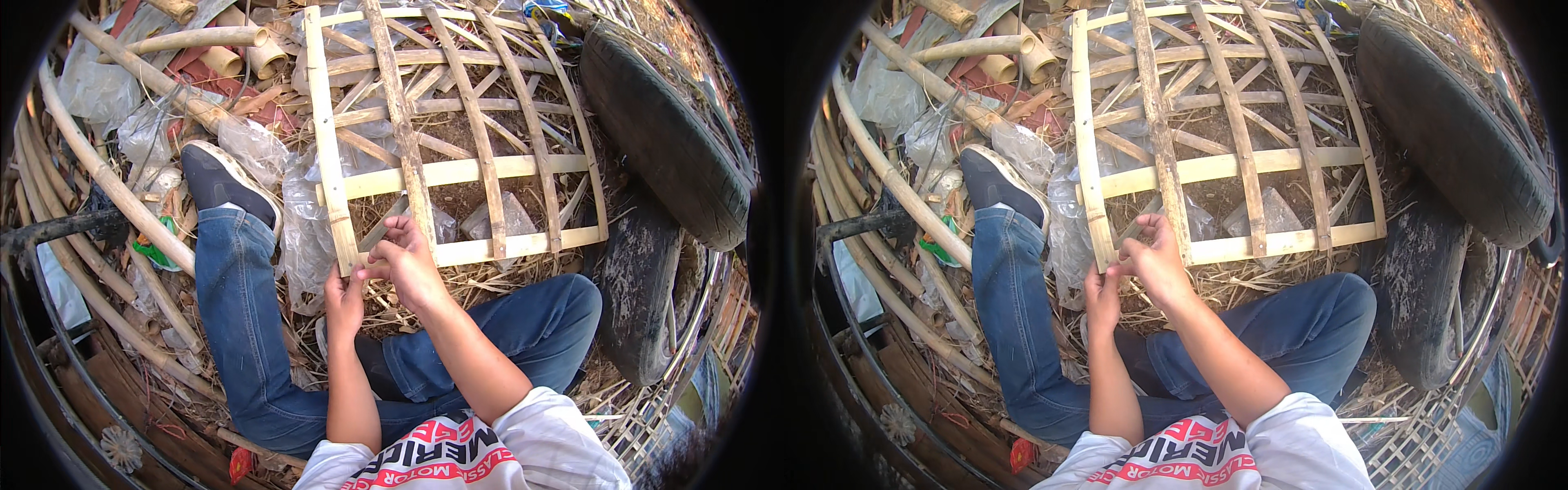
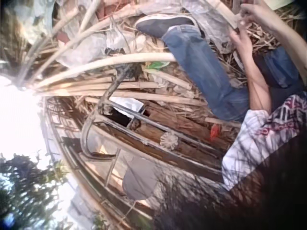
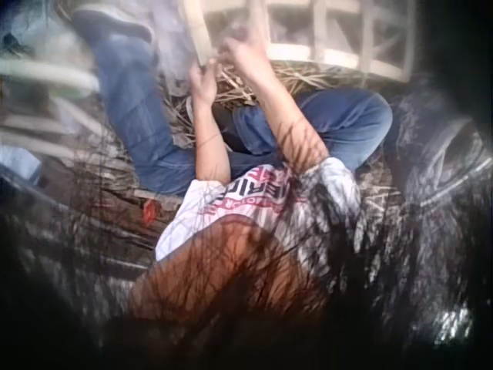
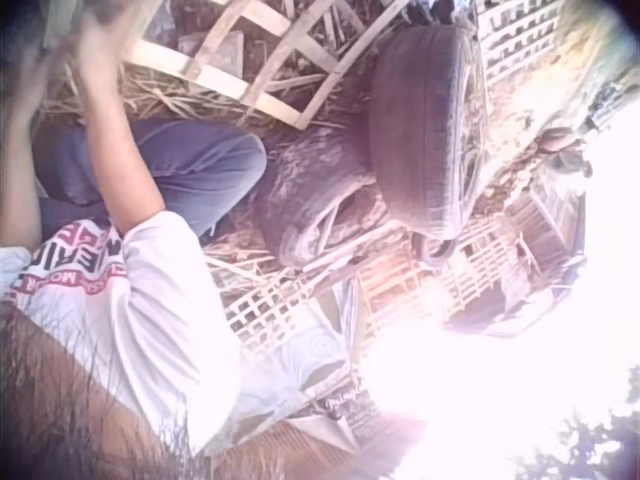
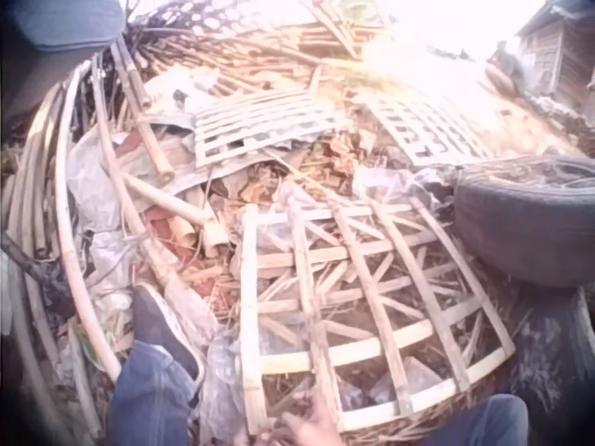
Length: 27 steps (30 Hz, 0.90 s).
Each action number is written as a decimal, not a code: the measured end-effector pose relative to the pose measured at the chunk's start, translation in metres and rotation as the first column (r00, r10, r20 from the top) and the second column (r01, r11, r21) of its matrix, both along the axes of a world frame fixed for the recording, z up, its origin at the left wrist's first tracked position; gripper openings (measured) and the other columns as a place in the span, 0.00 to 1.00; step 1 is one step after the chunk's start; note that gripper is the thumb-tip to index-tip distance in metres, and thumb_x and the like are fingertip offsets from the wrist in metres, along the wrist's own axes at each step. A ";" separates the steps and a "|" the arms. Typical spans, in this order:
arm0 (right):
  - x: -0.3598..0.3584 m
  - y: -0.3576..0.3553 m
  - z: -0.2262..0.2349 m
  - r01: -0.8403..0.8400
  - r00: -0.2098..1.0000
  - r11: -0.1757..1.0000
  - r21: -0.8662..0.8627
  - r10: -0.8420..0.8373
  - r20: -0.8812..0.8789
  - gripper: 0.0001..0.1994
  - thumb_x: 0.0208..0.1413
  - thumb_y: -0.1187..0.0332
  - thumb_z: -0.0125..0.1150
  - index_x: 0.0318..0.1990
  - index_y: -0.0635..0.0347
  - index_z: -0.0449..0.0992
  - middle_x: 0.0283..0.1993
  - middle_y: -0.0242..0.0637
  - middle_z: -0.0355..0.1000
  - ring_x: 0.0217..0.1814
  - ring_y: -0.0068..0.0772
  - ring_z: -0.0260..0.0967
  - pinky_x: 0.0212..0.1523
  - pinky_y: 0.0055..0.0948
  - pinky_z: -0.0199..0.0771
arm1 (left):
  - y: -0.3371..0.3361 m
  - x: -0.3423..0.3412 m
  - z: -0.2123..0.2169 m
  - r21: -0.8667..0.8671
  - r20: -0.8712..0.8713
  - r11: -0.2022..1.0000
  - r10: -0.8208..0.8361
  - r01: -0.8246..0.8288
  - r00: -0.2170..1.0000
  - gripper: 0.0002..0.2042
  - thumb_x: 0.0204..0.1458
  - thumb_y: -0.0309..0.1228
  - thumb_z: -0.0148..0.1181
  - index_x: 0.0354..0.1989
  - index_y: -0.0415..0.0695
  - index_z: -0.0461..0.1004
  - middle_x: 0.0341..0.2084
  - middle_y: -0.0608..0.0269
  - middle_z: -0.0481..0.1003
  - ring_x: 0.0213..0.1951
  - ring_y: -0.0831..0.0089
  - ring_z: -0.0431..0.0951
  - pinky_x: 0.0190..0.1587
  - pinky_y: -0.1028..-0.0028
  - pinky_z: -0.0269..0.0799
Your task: The person assembles a bamboo lattice structure by hand, positioning bamboo strips and then using a hammer to drive a nail into a joint while holding the materials steady against a tire.
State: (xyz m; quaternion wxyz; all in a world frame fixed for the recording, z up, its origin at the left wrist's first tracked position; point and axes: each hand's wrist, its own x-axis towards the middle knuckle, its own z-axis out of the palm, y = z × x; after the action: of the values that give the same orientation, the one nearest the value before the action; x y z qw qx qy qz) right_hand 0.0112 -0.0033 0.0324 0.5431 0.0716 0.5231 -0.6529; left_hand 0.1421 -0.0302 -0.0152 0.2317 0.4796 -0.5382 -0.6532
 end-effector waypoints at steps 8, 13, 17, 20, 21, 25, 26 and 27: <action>0.002 0.005 0.003 -0.018 0.998 1.000 0.007 0.018 -0.067 0.30 0.46 0.83 0.50 0.60 0.72 0.53 0.40 0.44 0.66 0.34 0.27 0.69 0.33 0.26 0.78 | -0.001 -0.001 0.000 -0.005 0.038 1.000 -0.031 0.031 0.999 0.14 0.60 0.36 0.52 0.46 0.38 0.70 0.28 0.71 0.71 0.28 0.85 0.65 0.30 0.81 0.61; -0.004 0.005 -0.001 -0.097 0.993 0.995 0.018 0.098 -0.071 0.35 0.46 0.83 0.49 0.65 0.73 0.47 0.37 0.44 0.69 0.35 0.27 0.70 0.34 0.26 0.77 | -0.002 0.000 0.000 0.041 0.036 0.998 -0.052 0.051 0.998 0.14 0.60 0.37 0.51 0.46 0.38 0.70 0.28 0.71 0.71 0.26 0.86 0.63 0.27 0.82 0.59; -0.002 0.005 0.002 -0.075 0.993 0.997 0.014 0.076 -0.087 0.35 0.47 0.83 0.48 0.66 0.73 0.46 0.34 0.42 0.70 0.35 0.27 0.70 0.35 0.24 0.76 | -0.002 0.000 0.000 0.082 0.015 0.995 -0.059 0.058 0.998 0.12 0.61 0.32 0.49 0.48 0.37 0.69 0.30 0.69 0.73 0.24 0.88 0.63 0.26 0.83 0.58; 0.000 0.006 0.002 -0.072 0.994 0.997 0.007 0.073 -0.082 0.35 0.47 0.84 0.49 0.66 0.72 0.47 0.33 0.41 0.70 0.35 0.26 0.70 0.35 0.24 0.76 | -0.002 0.001 -0.003 0.079 0.011 0.996 -0.034 0.033 0.999 0.13 0.62 0.33 0.48 0.48 0.37 0.69 0.29 0.70 0.73 0.24 0.88 0.62 0.25 0.83 0.58; 0.001 0.006 0.001 -0.067 0.994 0.998 0.003 0.067 -0.086 0.35 0.46 0.84 0.49 0.66 0.72 0.47 0.32 0.41 0.70 0.34 0.26 0.70 0.35 0.23 0.75 | -0.002 0.000 -0.004 0.083 0.012 0.996 -0.025 0.024 1.000 0.13 0.62 0.33 0.48 0.48 0.37 0.69 0.29 0.70 0.73 0.24 0.88 0.63 0.25 0.83 0.58; 0.002 0.009 0.001 -0.070 0.992 0.998 0.010 0.070 -0.109 0.36 0.46 0.84 0.50 0.66 0.72 0.47 0.31 0.39 0.71 0.32 0.25 0.70 0.34 0.23 0.75 | -0.001 -0.003 -0.001 0.078 0.004 0.997 -0.028 0.027 1.000 0.13 0.62 0.34 0.49 0.48 0.37 0.69 0.30 0.70 0.73 0.26 0.87 0.65 0.27 0.83 0.60; 0.002 0.009 0.001 -0.066 0.992 0.998 0.004 0.066 -0.109 0.36 0.46 0.84 0.49 0.66 0.72 0.47 0.31 0.39 0.71 0.31 0.25 0.70 0.33 0.23 0.75 | -0.002 -0.001 -0.002 0.084 0.008 0.996 -0.040 0.040 0.999 0.13 0.62 0.34 0.49 0.48 0.37 0.69 0.30 0.70 0.73 0.27 0.87 0.66 0.28 0.83 0.61; 0.003 0.010 0.001 -0.062 0.992 0.998 -0.001 0.061 -0.109 0.36 0.46 0.84 0.49 0.66 0.71 0.47 0.31 0.39 0.71 0.31 0.25 0.70 0.33 0.23 0.75 | -0.002 0.000 -0.003 0.090 0.011 0.995 -0.053 0.052 0.999 0.13 0.62 0.34 0.49 0.48 0.37 0.69 0.31 0.70 0.74 0.28 0.86 0.67 0.29 0.83 0.62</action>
State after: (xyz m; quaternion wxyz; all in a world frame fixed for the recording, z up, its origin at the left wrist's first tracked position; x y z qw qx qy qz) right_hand 0.0138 0.0063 0.0332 0.5339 0.0185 0.5525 -0.6399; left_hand 0.1421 -0.0323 -0.0182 0.1891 0.4797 -0.5224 -0.6791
